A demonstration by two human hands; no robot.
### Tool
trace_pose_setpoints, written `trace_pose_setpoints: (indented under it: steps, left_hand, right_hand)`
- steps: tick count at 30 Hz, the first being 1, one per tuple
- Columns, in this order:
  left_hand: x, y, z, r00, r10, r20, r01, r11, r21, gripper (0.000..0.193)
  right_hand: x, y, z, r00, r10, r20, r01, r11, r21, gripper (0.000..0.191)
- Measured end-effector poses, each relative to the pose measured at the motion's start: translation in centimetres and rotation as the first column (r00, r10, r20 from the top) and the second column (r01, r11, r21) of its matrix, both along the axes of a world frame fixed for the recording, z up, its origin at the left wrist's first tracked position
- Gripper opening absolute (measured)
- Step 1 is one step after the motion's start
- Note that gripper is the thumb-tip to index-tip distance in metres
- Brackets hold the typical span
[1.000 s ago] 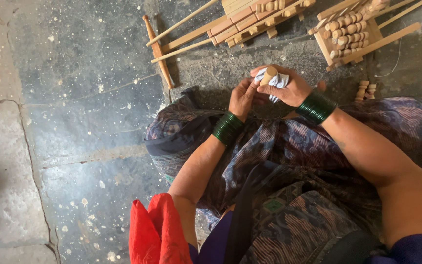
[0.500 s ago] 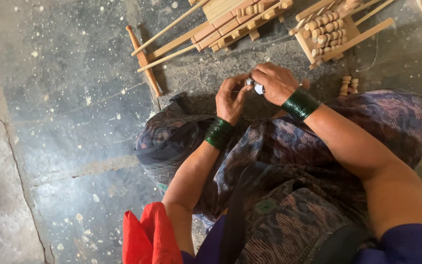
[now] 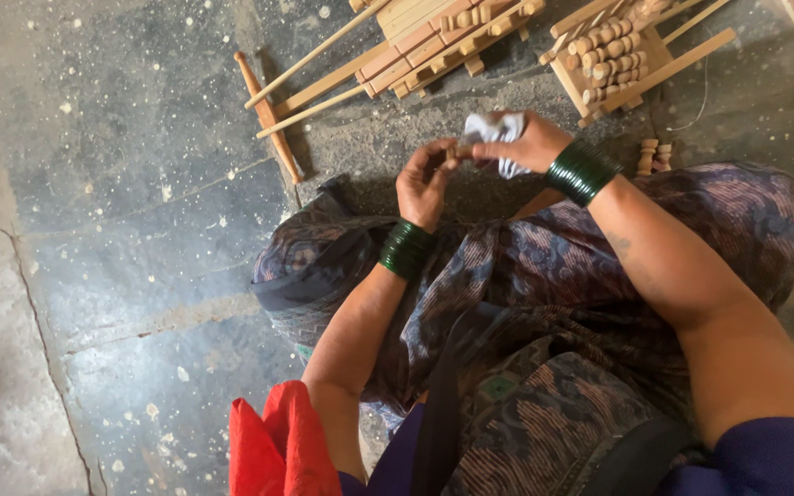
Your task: The person sits on the floor wiping small wooden toy parts, including turned wooden pieces and abacus-style bead frames, one at a time with a white cloth, then places the wiped pieces back on the floor or onto the wooden toy frames.
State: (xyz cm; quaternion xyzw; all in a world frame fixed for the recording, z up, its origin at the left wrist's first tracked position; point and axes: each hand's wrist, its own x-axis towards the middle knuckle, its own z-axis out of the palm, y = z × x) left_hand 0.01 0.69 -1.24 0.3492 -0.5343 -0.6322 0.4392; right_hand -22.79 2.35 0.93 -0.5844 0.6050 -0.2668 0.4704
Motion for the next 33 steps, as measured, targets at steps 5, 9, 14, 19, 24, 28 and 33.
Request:
trace_pose_setpoints:
  steps: [5, 9, 14, 19, 24, 28, 33]
  left_hand:
    - [-0.2, -0.2, -0.7, 0.974, 0.004, -0.225, 0.024, 0.992, 0.123, 0.026]
    - [-0.3, -0.4, -0.8, 0.940, 0.005, -0.341, 0.047, 0.988, 0.146, 0.027]
    - [-0.4, -0.6, -1.0, 0.922, 0.007, -0.387, 0.094, 0.966, 0.240, 0.025]
    - [-0.8, -0.6, -1.5, 0.931, 0.006, -0.366, 0.109, 0.950, 0.292, 0.026]
    - [-0.6, -0.8, -2.3, 0.949, 0.080, -0.304, 0.020, 0.950, 0.312, 0.022]
    - [-0.4, -1.0, -2.9, 0.972, 0.113, -0.205, -0.062, 0.969, 0.240, 0.025]
    - [-0.2, -0.5, -2.2, 0.990, 0.033, -0.135, -0.005, 0.980, 0.198, 0.023]
  right_hand:
    - [-1.2, 0.1, 1.3, 0.871, -0.277, 0.405, 0.251, 0.961, 0.118, 0.049]
    - [-2.1, 0.3, 1.6, 0.904, -0.283, 0.320, 0.332, 0.937, -0.111, 0.053]
    - [-2.2, 1.0, 1.7, 0.884, -0.345, 0.316, 0.364, 0.931, 0.000, 0.046]
    - [-1.1, 0.7, 2.1, 0.933, -0.226, 0.279, 0.254, 0.965, -0.066, 0.037]
    - [0.2, 1.0, 2.4, 0.979, -0.151, -0.137, 0.128, 0.979, -0.161, 0.025]
    - [0.7, 0.9, 2.9, 0.965, -0.148, -0.216, 0.065, 0.934, -0.351, 0.029]
    - [1.8, 1.4, 2.4, 0.895, -0.201, -0.399, -0.100, 0.781, -0.617, 0.052]
